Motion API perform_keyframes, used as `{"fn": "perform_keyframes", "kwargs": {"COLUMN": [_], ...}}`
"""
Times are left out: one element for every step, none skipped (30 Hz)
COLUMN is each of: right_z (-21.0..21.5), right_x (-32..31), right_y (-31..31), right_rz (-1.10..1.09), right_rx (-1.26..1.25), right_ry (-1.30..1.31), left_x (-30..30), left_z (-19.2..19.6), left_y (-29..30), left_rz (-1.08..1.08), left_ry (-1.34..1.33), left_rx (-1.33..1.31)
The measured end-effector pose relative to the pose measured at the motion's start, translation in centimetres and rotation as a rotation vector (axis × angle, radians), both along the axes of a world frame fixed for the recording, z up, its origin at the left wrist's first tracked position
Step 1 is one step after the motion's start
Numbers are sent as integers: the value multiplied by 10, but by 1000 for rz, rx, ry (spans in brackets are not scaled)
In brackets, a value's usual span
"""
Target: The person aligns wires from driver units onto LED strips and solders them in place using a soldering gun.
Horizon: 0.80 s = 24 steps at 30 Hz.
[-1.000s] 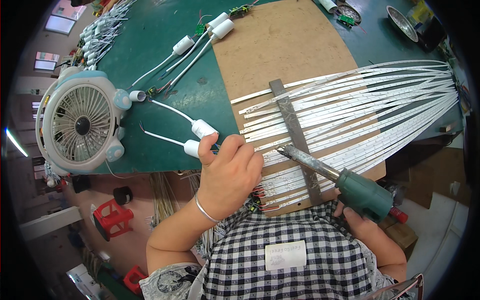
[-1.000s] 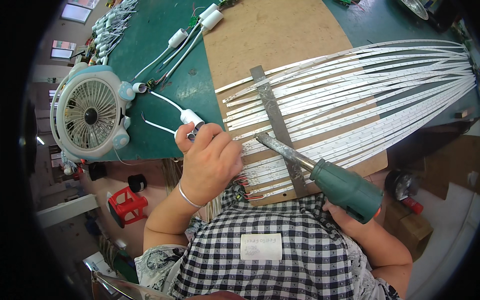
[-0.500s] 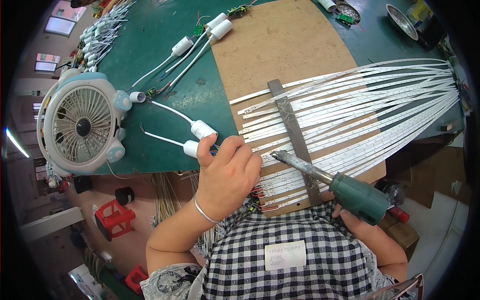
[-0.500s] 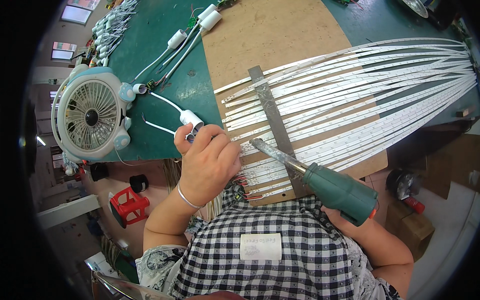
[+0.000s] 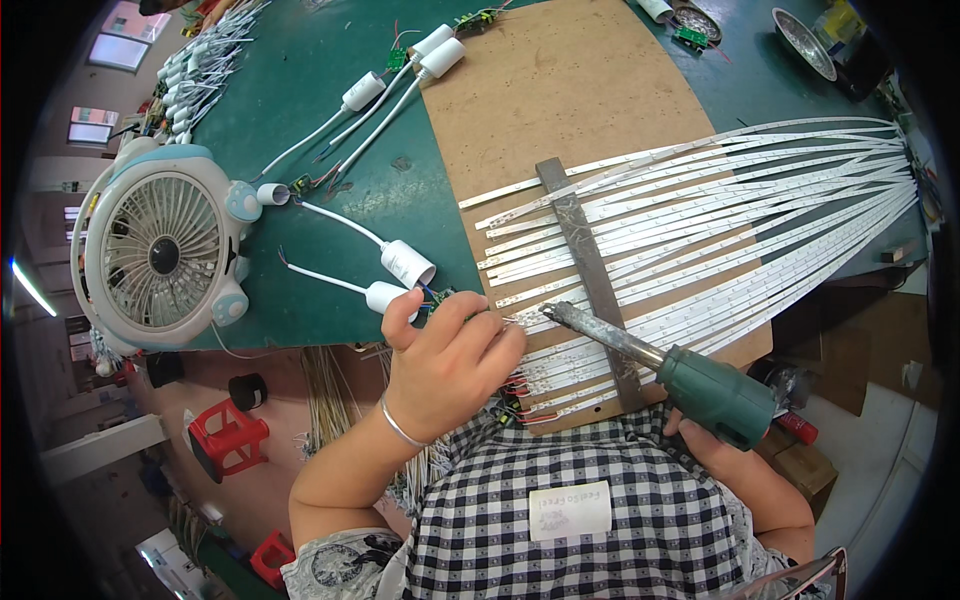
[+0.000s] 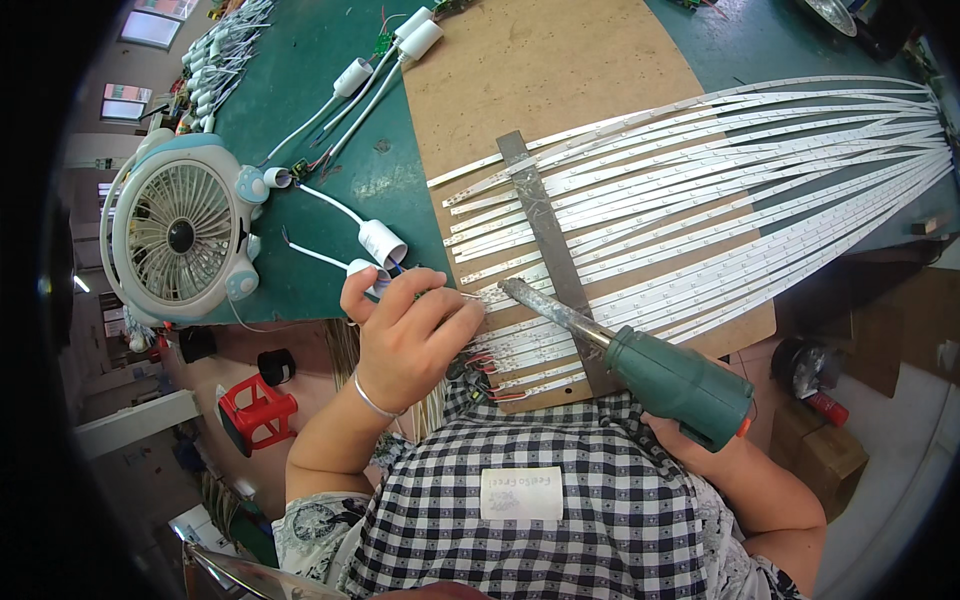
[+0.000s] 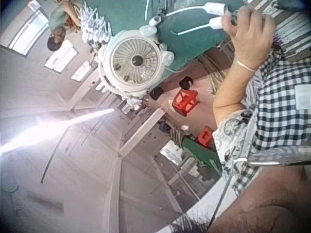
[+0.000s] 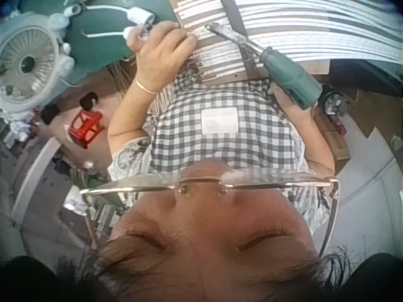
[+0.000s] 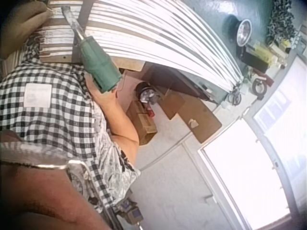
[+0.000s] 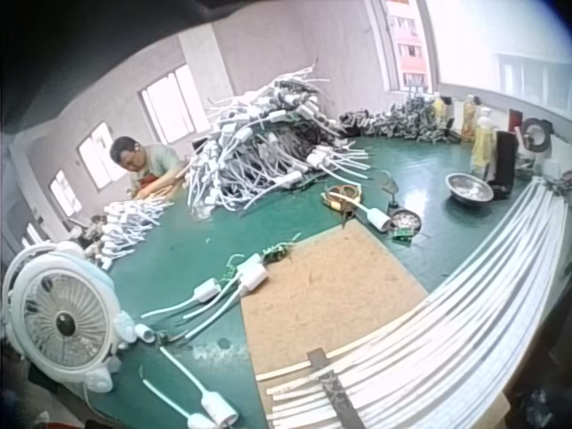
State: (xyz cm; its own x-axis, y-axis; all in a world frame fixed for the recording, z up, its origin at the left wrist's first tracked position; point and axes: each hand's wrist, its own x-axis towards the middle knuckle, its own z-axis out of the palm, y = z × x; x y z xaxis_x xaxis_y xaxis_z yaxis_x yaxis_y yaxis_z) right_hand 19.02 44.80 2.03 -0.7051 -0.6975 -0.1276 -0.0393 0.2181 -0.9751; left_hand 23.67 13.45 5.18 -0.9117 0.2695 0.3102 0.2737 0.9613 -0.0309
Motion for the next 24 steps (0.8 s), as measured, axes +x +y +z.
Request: {"fn": "perform_keyframes", "kwargs": {"right_z": [0, -1, -1, 1, 6, 8, 7, 3, 1, 2, 6, 8, 10, 12, 13, 13, 13, 14, 14, 14, 14, 14, 13, 13], "right_x": [0, -1, -2, -1, 1, 2, 3, 4, 4, 3, 1, -1, -2, -3, -4, -4, -4, -4, -5, -5, -5, -5, -5, -5], "right_y": [0, 1, 1, -1, -5, -7, -7, -7, -6, -7, -9, -11, -13, -15, -15, -15, -15, -14, -15, -15, -16, -16, -16, -16], "right_rz": [0, 16, 32, 31, -53, -137, -137, -112, -86, -86, -61, -37, -38, -37, -36, -37, -23, -9, -10, -10, -11, -11, -15, -19], "right_rx": [0, -1, -3, -2, 3, 9, 10, 29, 48, 48, 66, 85, 85, 56, 27, 27, 41, 54, 54, 50, 47, 47, 42, 37], "right_ry": [0, 26, 52, 53, -46, -145, -143, -93, -42, -42, -36, -30, -31, -18, -5, -5, 17, 38, 37, 35, 32, 32, 35, 37], "left_x": [0, 1, 0, 0, 0, 0, 0, 0, 0, 0, -1, -1, -1, -1, -1, -2, -2, -2, -2, -2, -2, -2, -1, -2], "left_z": [-2, -3, -2, -3, -3, -3, -3, -4, -4, -4, -4, -4, -4, -4, -3, -2, -2, -2, -2, -3, -3, -3, -4, -4], "left_y": [0, 0, 0, 0, 0, 0, -1, -1, -2, -3, -3, -3, -3, -3, -4, -5, -5, -5, -5, -5, -5, -5, -5, -5], "left_rz": [0, 0, -1, -6, -11, -12, -21, -30, -30, -44, -59, -58, -64, -69, -70, -75, -80, -80, -80, -79, -79, -78, -76, -76], "left_ry": [18, 37, 37, 37, 36, 36, 40, 43, 44, 44, 44, 44, 41, 39, 38, 38, 38, 38, 42, 46, 45, 43, 41, 41], "left_rx": [4, 9, 9, 4, 0, 0, -6, -11, -10, -15, -20, -21, -20, -20, -20, -4, 12, 13, 12, 12, 12, 20, 28, 29]}}
